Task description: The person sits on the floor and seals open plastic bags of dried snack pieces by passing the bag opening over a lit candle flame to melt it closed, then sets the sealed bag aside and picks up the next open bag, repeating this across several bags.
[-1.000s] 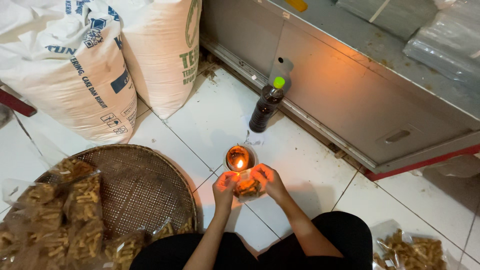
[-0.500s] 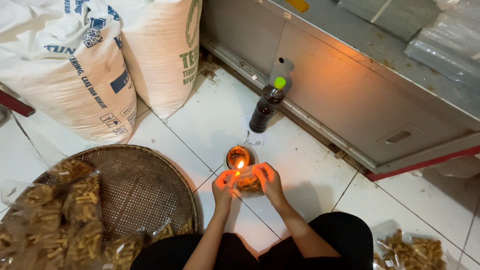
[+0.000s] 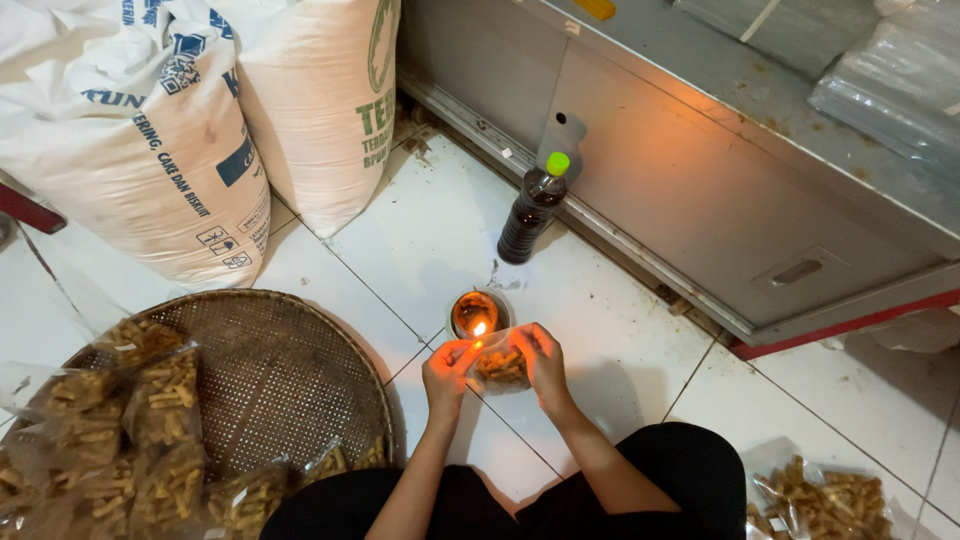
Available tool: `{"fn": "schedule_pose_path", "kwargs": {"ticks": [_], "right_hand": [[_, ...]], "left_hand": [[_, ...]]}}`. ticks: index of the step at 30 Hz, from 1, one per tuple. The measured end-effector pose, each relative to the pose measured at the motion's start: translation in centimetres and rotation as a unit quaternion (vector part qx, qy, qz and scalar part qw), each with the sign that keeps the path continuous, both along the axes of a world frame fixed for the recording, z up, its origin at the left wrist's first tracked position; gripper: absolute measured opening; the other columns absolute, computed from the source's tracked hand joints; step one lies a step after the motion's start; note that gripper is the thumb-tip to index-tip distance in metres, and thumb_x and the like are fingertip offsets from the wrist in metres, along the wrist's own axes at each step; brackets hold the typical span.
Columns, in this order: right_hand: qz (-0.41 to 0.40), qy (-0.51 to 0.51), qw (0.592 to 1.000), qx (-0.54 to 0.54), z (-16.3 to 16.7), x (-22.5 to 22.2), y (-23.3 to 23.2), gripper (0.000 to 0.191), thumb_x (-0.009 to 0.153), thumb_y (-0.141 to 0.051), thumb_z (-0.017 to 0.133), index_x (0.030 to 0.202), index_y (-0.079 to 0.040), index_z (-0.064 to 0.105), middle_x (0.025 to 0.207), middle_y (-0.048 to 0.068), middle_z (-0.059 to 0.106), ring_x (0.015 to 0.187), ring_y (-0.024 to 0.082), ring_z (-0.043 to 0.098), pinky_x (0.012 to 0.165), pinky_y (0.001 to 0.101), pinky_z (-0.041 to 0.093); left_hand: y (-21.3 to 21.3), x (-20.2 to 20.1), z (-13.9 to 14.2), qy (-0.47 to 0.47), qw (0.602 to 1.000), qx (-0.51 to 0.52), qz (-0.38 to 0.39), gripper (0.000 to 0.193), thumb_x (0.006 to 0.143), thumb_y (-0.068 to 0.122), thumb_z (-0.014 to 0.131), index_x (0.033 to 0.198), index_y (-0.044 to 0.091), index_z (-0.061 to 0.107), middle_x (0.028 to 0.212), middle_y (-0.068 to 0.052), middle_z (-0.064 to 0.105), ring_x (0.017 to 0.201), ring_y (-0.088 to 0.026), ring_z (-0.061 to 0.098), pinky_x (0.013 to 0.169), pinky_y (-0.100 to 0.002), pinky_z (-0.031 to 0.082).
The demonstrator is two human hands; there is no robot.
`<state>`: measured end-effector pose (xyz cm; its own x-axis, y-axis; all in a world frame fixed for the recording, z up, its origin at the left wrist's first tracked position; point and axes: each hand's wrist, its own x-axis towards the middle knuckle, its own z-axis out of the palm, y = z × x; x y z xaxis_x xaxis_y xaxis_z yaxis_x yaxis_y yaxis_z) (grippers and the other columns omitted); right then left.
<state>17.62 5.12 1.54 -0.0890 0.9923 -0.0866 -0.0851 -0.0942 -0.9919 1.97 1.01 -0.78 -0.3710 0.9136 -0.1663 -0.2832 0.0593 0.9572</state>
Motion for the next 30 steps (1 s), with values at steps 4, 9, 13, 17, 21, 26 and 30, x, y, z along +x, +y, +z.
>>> {"fn": "schedule_pose_path", "kwargs": {"ticks": [4,9,13,17,21,26,30], "right_hand": [[-0.017,0.013,0.999,-0.026,-0.02,0.04,-0.1,0.018,0.101,-0.016,0.058,0.089,-0.003,0.064,0.083,0.001,0.063,0.084,0.011,0.058,0.082,0.026,0.046],[-0.037,0.049,0.998,-0.034,-0.09,-0.03,-0.27,0.017,0.098,-0.016,0.06,0.087,-0.004,0.064,0.085,0.001,0.063,0.086,0.01,0.057,0.083,0.0263,0.046],[-0.054,0.055,0.996,-0.044,-0.23,0.04,-0.33,0.029,0.1,-0.027,0.061,0.083,-0.004,0.06,0.084,0.002,0.061,0.084,0.011,0.055,0.085,0.0269,0.045],[-0.062,0.068,0.995,-0.036,-0.35,0.17,-0.31,0.04,0.099,-0.039,0.062,0.081,-0.004,0.059,0.083,0.002,0.06,0.083,0.012,0.054,0.085,0.0279,0.044],[-0.062,0.108,0.992,-0.034,-0.32,0.25,-0.28,0.037,0.097,-0.039,0.066,0.08,-0.007,0.055,0.082,0.003,0.06,0.083,0.013,0.054,0.086,0.0287,0.045],[-0.088,0.105,0.99,-0.043,-0.27,0.09,-0.38,0.025,0.097,-0.024,0.062,0.079,-0.008,0.056,0.079,0.002,0.06,0.079,0.012,0.054,0.08,0.0288,0.045],[-0.11,0.126,0.985,-0.051,-0.38,-0.03,-0.43,0.021,0.098,-0.015,0.058,0.078,-0.007,0.056,0.077,0.0,0.059,0.077,0.011,0.054,0.078,0.0274,0.045]], "left_hand": [[-0.03,0.09,-0.03,-0.021,1.0,0.004,0.001,0.017,0.088,0.012,0.077,0.094,-0.004,0.075,0.082,-0.002,0.07,0.072,-0.008,0.058,0.064,-0.023,0.045],[-0.12,0.13,-0.09,-0.004,1.0,-0.018,0.003,0.017,0.089,0.013,0.075,0.094,-0.003,0.076,0.077,0.001,0.066,0.068,-0.006,0.054,0.059,-0.023,0.042],[-0.05,0.27,-0.31,-0.004,1.0,0.017,-0.006,0.017,0.091,0.011,0.073,0.097,-0.004,0.076,0.08,0.001,0.067,0.07,-0.006,0.051,0.062,-0.021,0.04],[-0.03,0.31,-0.43,-0.011,0.999,0.04,-0.011,0.016,0.091,0.009,0.072,0.1,-0.004,0.074,0.086,-0.002,0.07,0.078,-0.008,0.059,0.07,-0.022,0.046],[0.05,0.37,-0.36,-0.039,0.997,0.058,-0.016,0.017,0.091,0.008,0.073,0.1,-0.006,0.072,0.09,-0.006,0.073,0.083,-0.01,0.065,0.076,-0.023,0.051],[-0.02,0.38,-0.31,-0.016,0.999,0.036,-0.01,0.015,0.092,0.009,0.073,0.099,-0.005,0.073,0.088,-0.004,0.072,0.082,-0.009,0.062,0.074,-0.023,0.05],[-0.05,0.34,-0.29,0.01,0.999,0.034,-0.007,0.014,0.092,0.008,0.073,0.099,-0.004,0.074,0.087,-0.003,0.072,0.08,-0.008,0.061,0.073,-0.023,0.049]]}}
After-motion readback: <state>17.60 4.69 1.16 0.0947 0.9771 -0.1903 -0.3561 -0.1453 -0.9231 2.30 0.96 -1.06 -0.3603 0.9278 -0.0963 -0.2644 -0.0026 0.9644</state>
